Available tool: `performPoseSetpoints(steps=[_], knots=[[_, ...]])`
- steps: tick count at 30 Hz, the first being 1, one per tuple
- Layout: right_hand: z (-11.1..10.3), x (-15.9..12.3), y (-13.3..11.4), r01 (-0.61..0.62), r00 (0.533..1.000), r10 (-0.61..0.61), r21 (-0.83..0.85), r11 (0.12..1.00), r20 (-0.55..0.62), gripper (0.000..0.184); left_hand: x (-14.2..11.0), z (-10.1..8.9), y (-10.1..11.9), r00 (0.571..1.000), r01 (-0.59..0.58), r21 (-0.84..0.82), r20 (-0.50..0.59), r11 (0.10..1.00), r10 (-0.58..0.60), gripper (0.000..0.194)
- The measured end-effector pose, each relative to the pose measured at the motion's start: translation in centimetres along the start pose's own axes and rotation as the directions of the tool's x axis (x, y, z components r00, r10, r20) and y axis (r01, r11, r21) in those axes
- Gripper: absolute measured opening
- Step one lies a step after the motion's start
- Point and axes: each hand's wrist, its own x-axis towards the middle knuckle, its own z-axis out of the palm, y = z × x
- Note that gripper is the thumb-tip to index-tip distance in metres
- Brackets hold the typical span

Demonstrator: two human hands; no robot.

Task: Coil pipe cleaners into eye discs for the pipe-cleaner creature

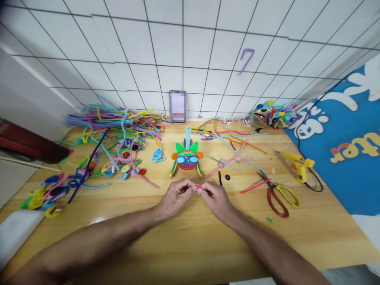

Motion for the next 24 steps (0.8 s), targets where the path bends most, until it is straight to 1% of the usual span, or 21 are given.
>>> performPoseSetpoints(steps=[5, 10, 13, 19, 24], knots=[[-0.06, -0.05, -0.09, 0.002, 1.000, -0.002, 0.009, 1.000, 0.006, 0.039, 0.07, -0.17, 0.08, 1.000, -0.018, 0.024, 0.007, 1.000, 0.018, 0.033], [0.04, -0.04, -0.06, 0.024, 1.000, -0.024, 0.015, 1.000, 0.005, 0.036, 0.06, -0.36, 0.34, 0.999, -0.036, 0.066, 0.020, 0.997, 0.035, 0.034], [0.02, 0.01, -0.16, 0.029, 0.999, -0.030, 0.019, 0.999, 0.016, 0.034, 0.03, -0.45, 0.31, 0.999, -0.029, 0.054, 0.028, 0.998, 0.028, 0.036], [-0.19, -0.02, -0.26, 0.019, 0.999, -0.020, 0.025, 1.000, 0.039, 0.029, -0.25, -0.56, -0.21, 1.000, 0.004, 0.040, 0.010, 0.999, -0.005, 0.032], [-0.23, -0.16, -0.41, -0.028, 0.999, 0.025, 0.073, 0.997, 0.034, 0.026, -0.39, -0.62, -0.60, 1.000, 0.009, 0.026, -0.014, 1.000, -0.009, 0.030]])
